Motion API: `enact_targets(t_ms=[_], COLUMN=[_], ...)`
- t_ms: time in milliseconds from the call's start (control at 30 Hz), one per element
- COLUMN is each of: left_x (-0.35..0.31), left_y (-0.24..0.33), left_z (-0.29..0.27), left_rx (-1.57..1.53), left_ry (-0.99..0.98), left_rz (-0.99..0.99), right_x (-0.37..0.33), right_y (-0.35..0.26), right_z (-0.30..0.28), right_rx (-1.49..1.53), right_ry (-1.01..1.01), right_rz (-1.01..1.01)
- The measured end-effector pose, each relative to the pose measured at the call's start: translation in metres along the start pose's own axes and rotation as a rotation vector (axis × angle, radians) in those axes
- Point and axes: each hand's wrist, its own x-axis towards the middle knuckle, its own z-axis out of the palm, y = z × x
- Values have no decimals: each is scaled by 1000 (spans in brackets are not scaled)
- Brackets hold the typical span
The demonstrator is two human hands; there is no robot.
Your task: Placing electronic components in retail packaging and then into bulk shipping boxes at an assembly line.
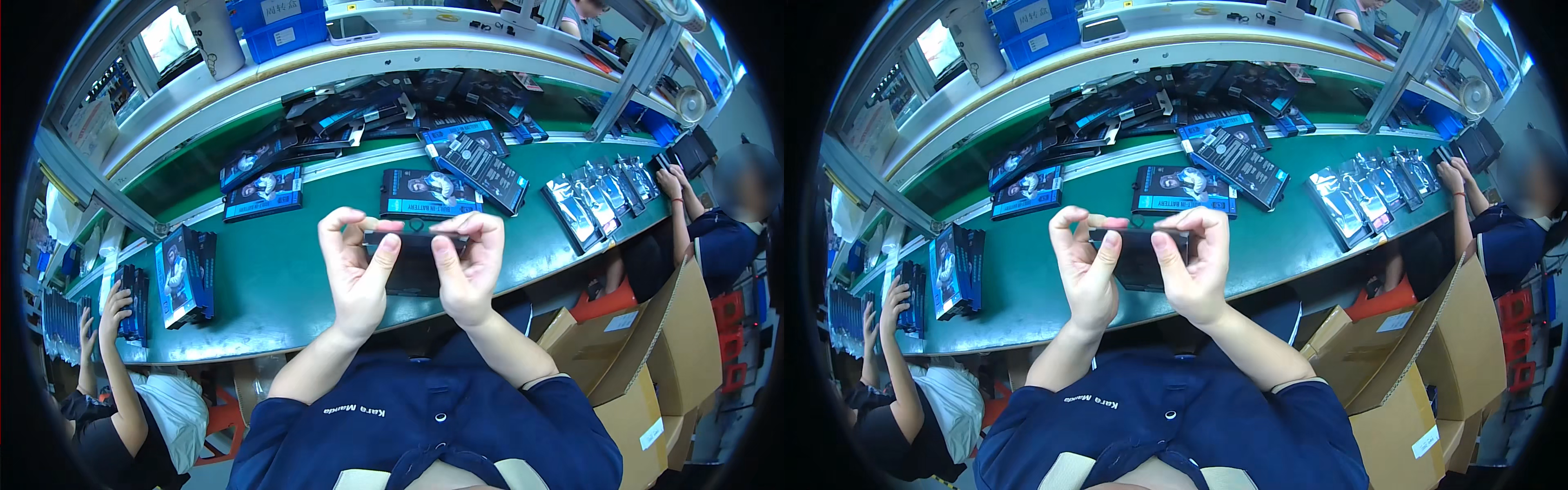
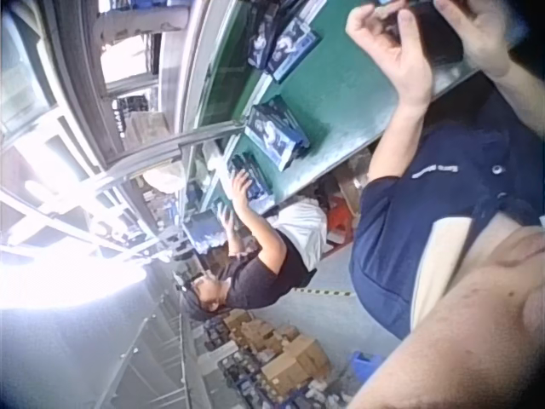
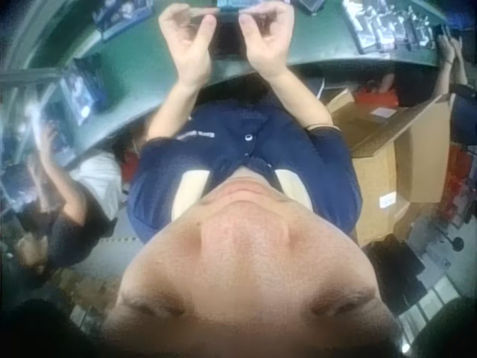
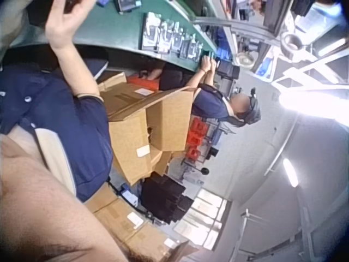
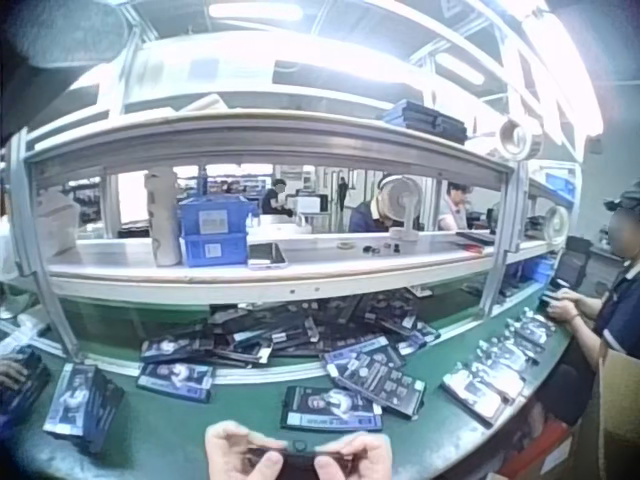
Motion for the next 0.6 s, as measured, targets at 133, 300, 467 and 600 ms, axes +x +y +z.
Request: enact_targets(t_ms=[133,300,467,600], left_x=[-1,-4,-21,-35], left_y=[-3,-14,-15,-1], left_z=[1,-27,-52,-41], left_rx=[31,8,301,784], left_ry=[22,-178,-809,-308], left_rz=[18,137,-360,45], right_x=[-3,-26,-14,12], right_y=[-4,34,32,49], right_z=[2,-20,2,0], right_rx=[-8,-192,158,-992], right_ry=[33,-156,-70,-361], right_rz=[-5,-358,254,-123])
